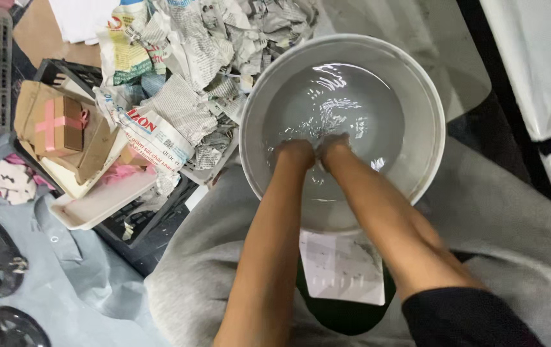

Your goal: The person washes several small ceramic bowls and a glass by hand in a white bucket of water. They scrub the interior and exterior of each item, rinse them, and place them on a nearby shelf.

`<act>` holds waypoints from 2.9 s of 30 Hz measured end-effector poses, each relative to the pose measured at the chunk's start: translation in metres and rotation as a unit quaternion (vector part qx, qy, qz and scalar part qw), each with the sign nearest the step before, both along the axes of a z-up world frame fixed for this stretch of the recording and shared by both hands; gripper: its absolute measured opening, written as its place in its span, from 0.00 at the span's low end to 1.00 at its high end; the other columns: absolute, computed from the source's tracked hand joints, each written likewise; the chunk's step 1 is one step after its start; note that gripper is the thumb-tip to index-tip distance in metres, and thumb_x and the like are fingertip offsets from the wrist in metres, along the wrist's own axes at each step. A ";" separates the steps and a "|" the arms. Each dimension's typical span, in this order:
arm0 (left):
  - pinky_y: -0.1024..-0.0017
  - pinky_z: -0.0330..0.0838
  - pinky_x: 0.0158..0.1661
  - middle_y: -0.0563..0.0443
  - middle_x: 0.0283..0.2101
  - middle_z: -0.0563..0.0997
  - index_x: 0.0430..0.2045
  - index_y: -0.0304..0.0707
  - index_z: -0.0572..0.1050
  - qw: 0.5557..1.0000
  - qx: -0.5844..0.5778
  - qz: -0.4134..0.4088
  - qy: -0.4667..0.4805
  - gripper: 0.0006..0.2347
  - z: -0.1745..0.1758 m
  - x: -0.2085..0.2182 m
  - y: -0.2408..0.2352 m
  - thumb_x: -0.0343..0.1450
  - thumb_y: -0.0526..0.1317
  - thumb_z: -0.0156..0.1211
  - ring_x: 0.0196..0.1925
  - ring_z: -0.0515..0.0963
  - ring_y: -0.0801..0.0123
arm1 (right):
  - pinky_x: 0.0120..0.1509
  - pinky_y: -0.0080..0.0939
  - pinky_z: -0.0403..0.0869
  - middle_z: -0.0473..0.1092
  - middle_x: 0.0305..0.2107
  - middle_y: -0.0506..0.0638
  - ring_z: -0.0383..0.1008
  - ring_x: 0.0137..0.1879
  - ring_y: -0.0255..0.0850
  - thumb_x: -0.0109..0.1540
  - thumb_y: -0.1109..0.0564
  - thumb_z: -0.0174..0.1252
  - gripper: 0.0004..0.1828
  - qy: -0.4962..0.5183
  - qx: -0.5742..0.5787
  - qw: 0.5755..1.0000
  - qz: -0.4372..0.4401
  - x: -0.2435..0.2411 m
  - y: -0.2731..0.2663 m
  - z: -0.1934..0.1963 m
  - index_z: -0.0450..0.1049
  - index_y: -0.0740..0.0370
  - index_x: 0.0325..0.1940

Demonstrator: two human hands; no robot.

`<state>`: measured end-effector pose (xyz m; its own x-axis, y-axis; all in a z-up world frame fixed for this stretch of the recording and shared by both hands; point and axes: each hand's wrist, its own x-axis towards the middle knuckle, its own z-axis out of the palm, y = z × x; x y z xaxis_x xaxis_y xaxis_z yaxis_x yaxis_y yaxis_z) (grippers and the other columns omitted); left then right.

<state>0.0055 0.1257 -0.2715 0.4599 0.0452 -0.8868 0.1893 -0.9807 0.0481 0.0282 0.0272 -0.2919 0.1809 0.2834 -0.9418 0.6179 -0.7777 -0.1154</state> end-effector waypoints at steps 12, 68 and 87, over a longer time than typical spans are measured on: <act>0.51 0.71 0.60 0.40 0.63 0.75 0.54 0.41 0.77 0.999 0.008 0.043 -0.025 0.16 -0.011 -0.012 0.019 0.73 0.43 0.56 0.65 0.73 0.47 | 0.69 0.54 0.69 0.70 0.62 0.52 0.72 0.66 0.51 0.64 0.52 0.60 0.26 0.074 0.120 0.962 -0.236 -0.018 0.033 -0.047 0.70 0.49 0.68; 0.55 0.74 0.58 0.45 0.60 0.79 0.53 0.43 0.78 0.994 -0.088 0.065 0.030 0.18 0.013 0.000 -0.002 0.67 0.35 0.58 0.63 0.78 0.52 | 0.62 0.54 0.76 0.74 0.55 0.58 0.76 0.61 0.55 0.60 0.55 0.63 0.18 -0.090 0.124 0.983 -0.097 -0.009 -0.043 -0.047 0.78 0.61 0.54; 0.65 0.81 0.42 0.37 0.41 0.84 0.43 0.30 0.72 0.813 -0.299 0.397 -0.303 0.28 -0.023 0.026 -0.004 0.50 0.38 0.76 0.43 0.85 0.58 | 0.57 0.56 0.74 0.75 0.46 0.66 0.76 0.54 0.60 0.55 0.55 0.66 0.24 -0.158 0.208 0.892 -0.369 0.016 -0.067 0.016 0.72 0.63 0.53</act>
<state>0.0310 0.1216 -0.2944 0.8570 0.1861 -0.4805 0.5152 -0.3272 0.7922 0.0443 -0.0401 -0.2762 0.7011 0.2897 -0.6516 0.0078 -0.9168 -0.3992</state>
